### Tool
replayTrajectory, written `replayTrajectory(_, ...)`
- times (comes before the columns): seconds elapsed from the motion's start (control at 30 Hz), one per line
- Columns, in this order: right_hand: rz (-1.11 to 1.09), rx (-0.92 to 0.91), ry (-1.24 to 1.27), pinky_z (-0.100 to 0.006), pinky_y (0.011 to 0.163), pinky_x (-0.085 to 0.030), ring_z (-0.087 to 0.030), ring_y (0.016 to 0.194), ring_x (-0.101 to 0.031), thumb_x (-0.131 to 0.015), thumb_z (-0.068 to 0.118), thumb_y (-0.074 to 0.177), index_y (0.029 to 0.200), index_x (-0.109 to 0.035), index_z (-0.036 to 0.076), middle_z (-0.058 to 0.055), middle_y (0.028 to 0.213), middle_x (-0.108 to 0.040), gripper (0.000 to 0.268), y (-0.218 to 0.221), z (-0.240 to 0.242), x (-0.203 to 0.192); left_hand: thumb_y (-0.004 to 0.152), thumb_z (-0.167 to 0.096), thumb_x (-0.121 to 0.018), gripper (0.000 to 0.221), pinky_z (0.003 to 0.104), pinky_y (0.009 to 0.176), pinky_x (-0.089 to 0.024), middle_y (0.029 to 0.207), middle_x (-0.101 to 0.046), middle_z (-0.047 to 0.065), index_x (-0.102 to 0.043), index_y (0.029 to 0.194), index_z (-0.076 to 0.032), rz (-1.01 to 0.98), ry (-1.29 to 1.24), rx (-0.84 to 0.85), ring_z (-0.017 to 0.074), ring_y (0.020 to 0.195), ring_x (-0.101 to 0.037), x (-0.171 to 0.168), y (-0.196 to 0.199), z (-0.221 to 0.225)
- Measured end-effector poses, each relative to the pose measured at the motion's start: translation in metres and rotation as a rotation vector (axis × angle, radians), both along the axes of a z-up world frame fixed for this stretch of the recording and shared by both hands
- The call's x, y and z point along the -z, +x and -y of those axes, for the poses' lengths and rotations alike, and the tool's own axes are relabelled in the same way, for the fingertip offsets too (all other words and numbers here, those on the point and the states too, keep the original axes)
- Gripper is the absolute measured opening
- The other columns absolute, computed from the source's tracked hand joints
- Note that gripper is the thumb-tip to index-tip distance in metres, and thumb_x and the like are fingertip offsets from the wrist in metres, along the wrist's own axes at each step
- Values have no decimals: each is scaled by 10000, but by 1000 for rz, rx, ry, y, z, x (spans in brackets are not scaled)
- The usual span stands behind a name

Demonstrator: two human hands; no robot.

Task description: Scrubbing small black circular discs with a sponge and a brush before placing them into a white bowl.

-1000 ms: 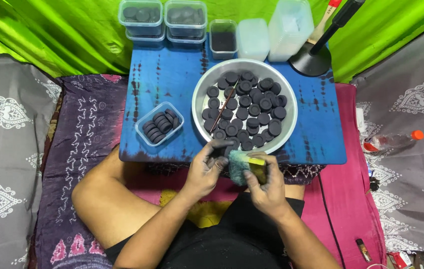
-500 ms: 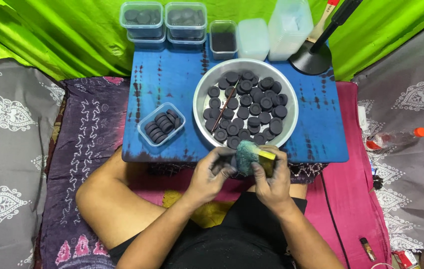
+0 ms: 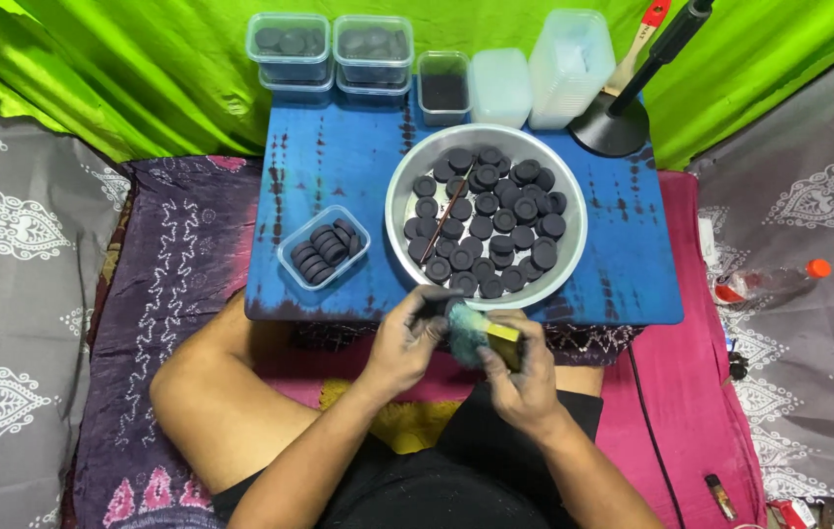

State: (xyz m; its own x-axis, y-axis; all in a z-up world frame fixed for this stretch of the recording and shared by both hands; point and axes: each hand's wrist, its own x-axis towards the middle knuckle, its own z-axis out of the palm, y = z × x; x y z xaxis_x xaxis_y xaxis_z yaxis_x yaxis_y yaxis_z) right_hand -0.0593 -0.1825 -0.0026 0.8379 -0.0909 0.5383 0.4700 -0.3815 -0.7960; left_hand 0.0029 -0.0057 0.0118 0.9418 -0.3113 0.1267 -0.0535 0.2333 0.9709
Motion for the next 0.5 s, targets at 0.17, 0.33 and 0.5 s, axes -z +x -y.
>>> replayTrajectory(0.17,78,72,-28,-504,951,-504,-419,1035,-684,-698,123,932,1146,-509,-51,-202,1047,-652,334,12,13,-2,888,-148,-785,345,394,869,-591,1051,-676,179,-691,1181,7,0,-12,48,208,967,-635,9,-9,3)
replayTrajectory(0.33,64,-27,-19,-513,906,-528,-442,1004,-699,-720,76,902,1133,-540,-53,-198,1027,-674,320,2,3,4,945,-176,-711,300,356,860,-579,1024,-676,131,-696,1197,-15,11,-38,-20,149,931,-595,8,-2,0)
replayTrajectory(0.5,236,74,-138,-521,907,-535,-459,996,-688,-713,79,916,1151,-527,-80,-210,1078,-658,339,20,13,-13,880,-242,-801,358,384,834,-594,998,-702,164,-722,1148,-19,93,55,53,200,960,-669,6,-8,-3)
